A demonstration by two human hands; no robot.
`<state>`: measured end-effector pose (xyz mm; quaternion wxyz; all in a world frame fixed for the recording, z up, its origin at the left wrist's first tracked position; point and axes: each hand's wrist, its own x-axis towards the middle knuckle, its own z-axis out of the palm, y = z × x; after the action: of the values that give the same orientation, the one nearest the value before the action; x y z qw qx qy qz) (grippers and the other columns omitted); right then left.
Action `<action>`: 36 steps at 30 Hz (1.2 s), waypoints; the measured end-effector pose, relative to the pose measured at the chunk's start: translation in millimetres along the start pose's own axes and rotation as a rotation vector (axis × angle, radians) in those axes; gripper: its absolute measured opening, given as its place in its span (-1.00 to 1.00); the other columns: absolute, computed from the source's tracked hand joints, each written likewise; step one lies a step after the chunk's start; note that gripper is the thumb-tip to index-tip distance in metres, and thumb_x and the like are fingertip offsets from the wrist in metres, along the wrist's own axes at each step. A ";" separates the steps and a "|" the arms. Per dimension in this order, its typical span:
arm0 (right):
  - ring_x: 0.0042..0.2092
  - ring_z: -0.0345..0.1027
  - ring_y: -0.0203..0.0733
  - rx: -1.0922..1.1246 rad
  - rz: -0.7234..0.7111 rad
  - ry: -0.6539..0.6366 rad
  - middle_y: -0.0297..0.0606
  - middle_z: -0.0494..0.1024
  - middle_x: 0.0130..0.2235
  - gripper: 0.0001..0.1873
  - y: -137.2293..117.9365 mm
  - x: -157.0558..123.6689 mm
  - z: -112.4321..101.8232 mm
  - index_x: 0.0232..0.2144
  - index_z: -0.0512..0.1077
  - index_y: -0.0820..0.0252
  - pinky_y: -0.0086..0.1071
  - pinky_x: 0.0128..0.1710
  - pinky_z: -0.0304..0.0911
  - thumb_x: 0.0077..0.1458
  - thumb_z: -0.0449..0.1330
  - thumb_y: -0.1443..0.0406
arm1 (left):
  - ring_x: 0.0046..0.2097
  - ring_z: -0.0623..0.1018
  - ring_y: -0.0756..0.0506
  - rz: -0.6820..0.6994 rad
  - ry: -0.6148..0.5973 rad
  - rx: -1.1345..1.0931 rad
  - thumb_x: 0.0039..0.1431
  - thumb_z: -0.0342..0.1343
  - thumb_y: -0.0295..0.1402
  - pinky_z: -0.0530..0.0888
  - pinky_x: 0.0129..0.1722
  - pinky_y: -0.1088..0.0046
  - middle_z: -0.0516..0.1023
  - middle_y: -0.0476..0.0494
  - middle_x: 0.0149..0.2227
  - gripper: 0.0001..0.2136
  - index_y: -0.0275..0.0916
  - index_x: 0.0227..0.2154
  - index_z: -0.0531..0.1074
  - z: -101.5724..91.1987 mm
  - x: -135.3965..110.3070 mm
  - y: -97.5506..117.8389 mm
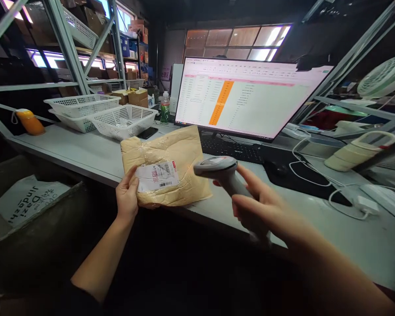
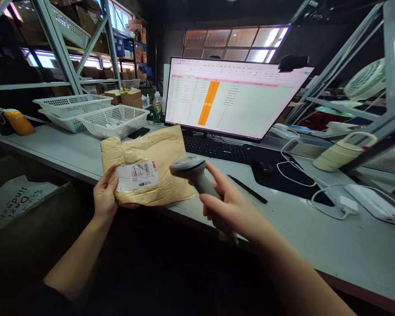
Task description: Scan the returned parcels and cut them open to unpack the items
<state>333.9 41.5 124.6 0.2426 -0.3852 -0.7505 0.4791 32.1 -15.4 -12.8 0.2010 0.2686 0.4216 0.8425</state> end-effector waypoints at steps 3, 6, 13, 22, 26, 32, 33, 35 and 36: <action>-0.41 0.43 -0.20 -0.089 -0.075 -0.103 -0.23 0.55 -0.21 -0.08 -9.6 -18.1 10.2 0.43 -0.17 -0.04 -0.37 -0.44 0.41 0.16 0.20 0.14 | 0.15 0.48 -0.24 0.118 -0.014 0.071 0.11 0.28 -0.29 0.36 0.23 0.14 0.53 -0.13 0.08 -0.64 -0.17 0.00 0.54 0.5 -5.1 9.1; -0.21 0.49 -0.12 -0.166 -0.158 -0.137 -0.18 0.52 0.01 -0.11 -16.7 -33.3 16.1 0.43 -0.13 -0.09 -0.32 -0.22 0.46 0.17 0.20 0.13 | 0.17 0.46 -0.24 0.188 -0.023 0.170 0.16 0.26 -0.29 0.32 0.27 0.13 0.54 -0.11 0.07 -0.67 -0.16 0.00 0.55 0.2 -9.1 16.1; 0.13 0.37 0.14 -0.300 -0.281 -0.086 -0.21 0.47 0.12 -0.10 -18.1 -67.9 7.5 0.42 -0.11 -0.17 -0.17 -0.02 0.45 0.14 0.21 0.19 | 0.18 0.44 -0.23 0.247 -0.041 0.219 0.20 0.23 -0.30 0.30 0.28 0.13 0.53 -0.07 0.07 -0.70 -0.12 0.00 0.55 0.6 -17.2 24.4; -0.25 0.52 -0.07 -0.298 -0.165 0.028 -0.22 0.58 -0.15 -0.10 -4.5 -52.0 -8.5 0.42 -0.08 -0.05 -0.28 -0.27 0.48 0.13 0.21 0.18 | 0.15 0.48 -0.26 0.074 0.058 0.045 0.07 0.25 -0.39 0.31 0.26 0.03 0.53 -0.17 0.07 -0.60 -0.17 0.02 0.52 -2.4 3.0 7.2; -0.47 0.44 -0.17 -0.167 0.051 0.102 -0.33 0.52 -0.45 -0.09 41.1 16.2 -24.2 0.42 -0.09 0.15 -0.39 -0.48 0.36 0.10 0.17 0.27 | 0.14 0.49 -0.23 -0.094 0.189 -0.104 0.00 0.20 -0.49 0.41 0.18 0.06 0.48 -0.22 0.13 -0.47 -0.17 0.11 0.44 -6.5 22.8 -5.3; -0.43 0.46 -0.20 0.067 0.243 0.155 -0.22 0.59 -0.27 -0.22 116.1 77.4 -48.6 0.37 0.05 0.11 -0.38 -0.47 0.37 0.15 0.17 0.21 | 0.21 0.42 -0.28 -0.040 0.167 0.006 0.04 0.23 -0.41 0.41 0.17 0.01 0.41 -0.17 0.20 -0.41 -0.05 0.19 0.34 -14.7 51.1 -15.9; -0.36 0.49 -0.18 0.070 0.225 0.169 -0.17 0.59 -0.16 -0.31 123.6 81.8 -54.5 0.32 0.16 0.10 -0.36 -0.43 0.40 0.18 0.16 0.15 | 0.21 0.41 -0.29 -0.067 0.163 0.013 0.04 0.22 -0.40 0.41 0.17 -0.01 0.40 -0.16 0.22 -0.41 -0.04 0.19 0.34 -14.1 55.6 -16.9; -0.27 0.51 -0.15 -0.037 0.175 0.229 -0.11 0.57 -0.04 -0.47 136.2 90.2 -69.9 0.15 0.39 0.14 -0.33 -0.36 0.43 0.23 0.09 0.05 | 0.23 0.40 -0.29 -0.134 0.173 -0.001 0.05 0.19 -0.42 0.40 0.17 -0.04 0.36 -0.15 0.24 -0.42 -0.02 0.18 0.34 -10.1 63.2 -18.4; -0.25 0.51 -0.14 -0.117 0.156 0.271 -0.10 0.58 -0.04 -0.51 142.1 94.7 -79.2 0.08 0.46 0.18 -0.31 -0.32 0.43 0.25 0.06 0.04 | 0.23 0.39 -0.28 -0.157 0.187 -0.015 0.05 0.17 -0.44 0.40 0.18 -0.05 0.35 -0.14 0.25 -0.43 -0.03 0.17 0.34 -7.0 66.1 -19.1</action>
<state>385.7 195.2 28.9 0.2808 -0.5168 -0.7053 0.3958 -21.4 28.5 -13.2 0.2281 0.1533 0.4518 0.8488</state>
